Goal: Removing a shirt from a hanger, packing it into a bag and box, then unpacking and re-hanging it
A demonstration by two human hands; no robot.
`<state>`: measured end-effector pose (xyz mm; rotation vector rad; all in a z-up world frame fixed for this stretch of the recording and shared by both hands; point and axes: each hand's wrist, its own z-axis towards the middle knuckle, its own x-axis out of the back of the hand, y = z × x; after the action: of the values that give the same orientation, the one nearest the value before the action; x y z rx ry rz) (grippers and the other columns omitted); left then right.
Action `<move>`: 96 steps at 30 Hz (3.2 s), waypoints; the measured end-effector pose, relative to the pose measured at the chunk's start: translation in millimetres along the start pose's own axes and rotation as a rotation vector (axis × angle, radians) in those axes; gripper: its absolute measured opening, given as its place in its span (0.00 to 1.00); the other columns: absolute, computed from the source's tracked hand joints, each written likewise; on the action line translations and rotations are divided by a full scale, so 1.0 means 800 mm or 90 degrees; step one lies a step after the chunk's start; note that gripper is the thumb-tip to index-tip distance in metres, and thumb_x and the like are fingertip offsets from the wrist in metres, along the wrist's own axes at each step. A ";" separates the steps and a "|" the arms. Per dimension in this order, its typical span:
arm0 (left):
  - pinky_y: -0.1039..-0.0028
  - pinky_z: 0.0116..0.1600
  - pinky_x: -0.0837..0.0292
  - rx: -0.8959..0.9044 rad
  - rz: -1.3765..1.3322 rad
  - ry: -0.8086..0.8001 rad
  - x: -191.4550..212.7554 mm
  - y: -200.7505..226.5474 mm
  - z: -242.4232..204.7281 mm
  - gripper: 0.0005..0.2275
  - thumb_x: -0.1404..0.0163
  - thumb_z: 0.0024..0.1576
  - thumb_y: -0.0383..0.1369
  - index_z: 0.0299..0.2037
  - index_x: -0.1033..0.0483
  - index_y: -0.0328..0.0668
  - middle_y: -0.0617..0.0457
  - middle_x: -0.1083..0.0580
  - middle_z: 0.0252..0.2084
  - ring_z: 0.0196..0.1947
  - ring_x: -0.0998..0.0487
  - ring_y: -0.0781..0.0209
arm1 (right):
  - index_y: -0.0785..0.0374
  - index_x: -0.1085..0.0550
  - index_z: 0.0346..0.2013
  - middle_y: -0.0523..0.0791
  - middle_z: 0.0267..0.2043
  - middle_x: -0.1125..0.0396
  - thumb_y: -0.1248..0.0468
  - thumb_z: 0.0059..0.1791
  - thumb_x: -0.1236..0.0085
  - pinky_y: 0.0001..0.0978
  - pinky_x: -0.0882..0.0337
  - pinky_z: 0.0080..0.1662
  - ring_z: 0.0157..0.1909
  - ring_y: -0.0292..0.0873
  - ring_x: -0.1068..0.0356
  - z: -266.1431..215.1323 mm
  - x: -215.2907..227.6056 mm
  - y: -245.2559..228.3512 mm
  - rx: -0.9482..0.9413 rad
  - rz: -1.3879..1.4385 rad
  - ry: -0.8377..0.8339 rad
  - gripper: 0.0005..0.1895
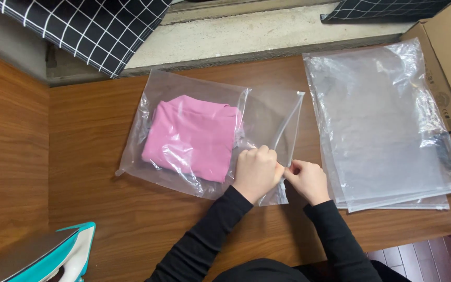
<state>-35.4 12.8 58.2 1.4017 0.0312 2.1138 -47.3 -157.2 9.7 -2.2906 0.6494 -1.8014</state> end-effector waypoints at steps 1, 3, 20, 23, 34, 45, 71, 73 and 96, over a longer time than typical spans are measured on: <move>0.65 0.25 0.31 0.004 0.003 0.002 0.005 0.004 -0.001 0.04 0.51 0.39 0.33 0.18 0.31 0.44 0.54 0.34 0.17 0.18 0.26 0.53 | 0.56 0.28 0.16 0.49 0.20 0.31 0.47 0.38 0.45 0.46 0.31 0.37 0.33 0.59 0.29 0.008 0.003 -0.005 0.005 -0.001 -0.002 0.17; 0.67 0.26 0.31 -0.005 0.000 0.011 0.013 0.016 0.000 0.05 0.53 0.43 0.33 0.18 0.31 0.45 0.56 0.35 0.17 0.18 0.27 0.56 | 0.54 0.28 0.17 0.45 0.21 0.30 0.44 0.38 0.45 0.45 0.31 0.37 0.34 0.57 0.29 0.024 0.013 -0.013 0.047 -0.047 0.012 0.18; 0.66 0.29 0.33 -0.015 -0.180 0.145 0.029 -0.015 -0.002 0.09 0.54 0.48 0.38 0.22 0.32 0.44 0.52 0.35 0.22 0.23 0.28 0.51 | 0.66 0.37 0.49 0.56 0.44 0.34 0.44 0.40 0.39 0.53 0.34 0.51 0.52 0.60 0.34 0.135 -0.041 -0.170 0.147 0.162 -0.120 0.35; 0.66 0.33 0.31 0.096 -0.165 0.189 0.029 -0.116 -0.009 0.07 0.51 0.48 0.38 0.25 0.30 0.46 0.54 0.32 0.27 0.28 0.26 0.51 | 0.61 0.31 0.41 0.53 0.41 0.31 0.44 0.38 0.39 0.52 0.33 0.49 0.50 0.58 0.33 0.148 -0.064 -0.172 0.116 0.175 -0.116 0.28; 0.49 0.56 0.40 0.442 0.123 -0.002 0.064 -0.328 -0.093 0.14 0.59 0.58 0.39 0.50 0.28 0.48 0.58 0.36 0.63 0.63 0.38 0.53 | 0.63 0.28 0.38 0.59 0.39 0.34 0.49 0.31 0.30 0.51 0.34 0.46 0.47 0.63 0.34 0.157 -0.092 -0.184 0.159 0.238 -0.080 0.29; 0.44 0.62 0.50 0.501 0.088 -0.105 0.037 -0.343 -0.105 0.18 0.63 0.59 0.41 0.59 0.35 0.57 0.65 0.42 0.67 0.67 0.44 0.60 | 0.61 0.36 0.51 0.57 0.53 0.37 0.45 0.27 0.27 0.44 0.38 0.56 0.59 0.55 0.39 0.124 -0.080 -0.239 -0.030 0.361 -0.228 0.46; 0.32 0.63 0.65 0.456 0.174 -0.186 0.039 -0.334 -0.113 0.24 0.71 0.62 0.52 0.64 0.44 0.52 0.60 0.53 0.72 0.71 0.56 0.56 | 0.60 0.31 0.53 0.53 0.51 0.33 0.66 0.30 0.30 0.45 0.34 0.54 0.55 0.51 0.35 0.068 0.004 -0.155 -0.008 0.482 -0.188 0.37; 0.31 0.63 0.67 0.449 0.185 -0.189 0.046 -0.339 -0.114 0.24 0.72 0.62 0.52 0.64 0.44 0.53 0.61 0.53 0.72 0.71 0.56 0.57 | 0.59 0.29 0.51 0.51 0.50 0.31 0.67 0.31 0.31 0.43 0.33 0.53 0.54 0.49 0.33 0.064 0.018 -0.155 -0.046 0.487 -0.195 0.34; 0.43 0.64 0.66 0.386 0.176 -0.107 -0.043 -0.257 -0.073 0.29 0.67 0.58 0.54 0.67 0.51 0.51 0.52 0.59 0.73 0.72 0.60 0.57 | 0.66 0.28 0.48 0.52 0.41 0.32 0.75 0.32 0.37 0.46 0.31 0.43 0.43 0.50 0.34 0.065 0.085 0.004 -0.080 0.532 -0.134 0.29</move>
<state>18.9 182.2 -64.6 2.0268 0.4712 2.3081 14.4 -196.5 55.3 -1.7923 1.4268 -1.1269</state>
